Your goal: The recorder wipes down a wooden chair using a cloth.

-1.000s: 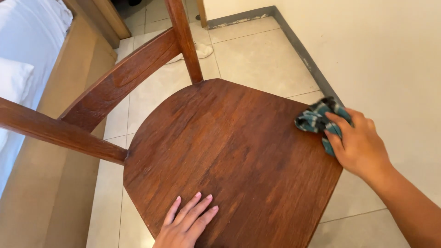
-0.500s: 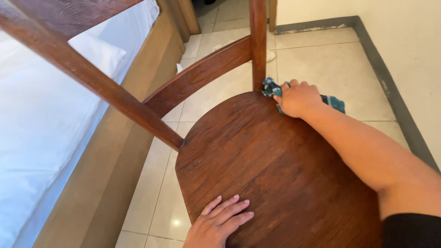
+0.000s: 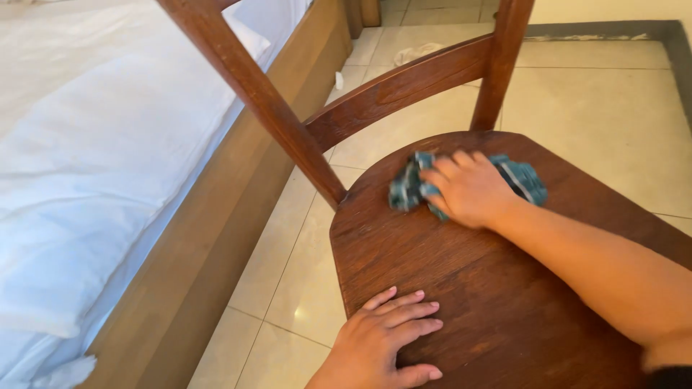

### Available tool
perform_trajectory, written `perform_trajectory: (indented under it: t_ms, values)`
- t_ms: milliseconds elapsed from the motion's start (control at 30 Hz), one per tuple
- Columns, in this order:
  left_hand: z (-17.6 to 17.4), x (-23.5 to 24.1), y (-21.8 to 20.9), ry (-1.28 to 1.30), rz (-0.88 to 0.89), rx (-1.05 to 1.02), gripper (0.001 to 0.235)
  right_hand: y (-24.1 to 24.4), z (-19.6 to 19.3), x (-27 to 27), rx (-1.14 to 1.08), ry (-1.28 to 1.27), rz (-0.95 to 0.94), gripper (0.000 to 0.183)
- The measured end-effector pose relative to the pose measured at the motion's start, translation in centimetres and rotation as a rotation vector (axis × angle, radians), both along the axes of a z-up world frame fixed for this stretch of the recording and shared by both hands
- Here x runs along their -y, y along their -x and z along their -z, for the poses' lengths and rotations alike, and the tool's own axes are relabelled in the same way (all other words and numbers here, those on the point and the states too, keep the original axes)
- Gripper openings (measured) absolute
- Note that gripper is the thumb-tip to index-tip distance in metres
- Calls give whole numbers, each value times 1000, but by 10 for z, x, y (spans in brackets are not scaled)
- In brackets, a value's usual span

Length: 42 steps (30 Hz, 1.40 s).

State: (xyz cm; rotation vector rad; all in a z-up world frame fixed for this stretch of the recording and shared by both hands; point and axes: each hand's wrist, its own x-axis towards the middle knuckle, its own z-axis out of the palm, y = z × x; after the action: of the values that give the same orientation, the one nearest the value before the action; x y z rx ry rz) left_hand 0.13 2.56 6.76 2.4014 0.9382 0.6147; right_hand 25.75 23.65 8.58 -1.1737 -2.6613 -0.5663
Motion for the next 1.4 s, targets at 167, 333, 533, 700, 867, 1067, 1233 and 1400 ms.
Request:
perform_trajectory:
  t_ms: [167, 333, 533, 700, 867, 1067, 1233, 1400]
  values:
    - [6, 2, -1, -57, -9, 48, 56, 104, -10, -63, -63, 293, 463, 47]
    - [17, 1, 2, -94, -9, 20, 58, 124, -10, -56, 104, 391, 111, 57]
    - [32, -3, 3, -143, 9, 22, 54, 70, -1, -81, -73, 288, 574, 54]
    - [41, -2, 2, -206, -12, 49, 50, 128, 16, 9, -80, 87, 319, 51]
    - [52, 8, 5, -169, -15, 191, 30, 141, 0, 108, -147, -104, -35, 38]
    - [87, 1, 21, -414, -53, 859, 26, 110, 7, 176, -3, -4, -39, 41]
    - [65, -4, 64, -179, -181, 1172, 75, 113, 14, 238, -623, 465, 380, 29]
    - [121, -13, 72, 511, 359, 1222, 75, 168, -3, 284, -1041, 764, 617, 38]
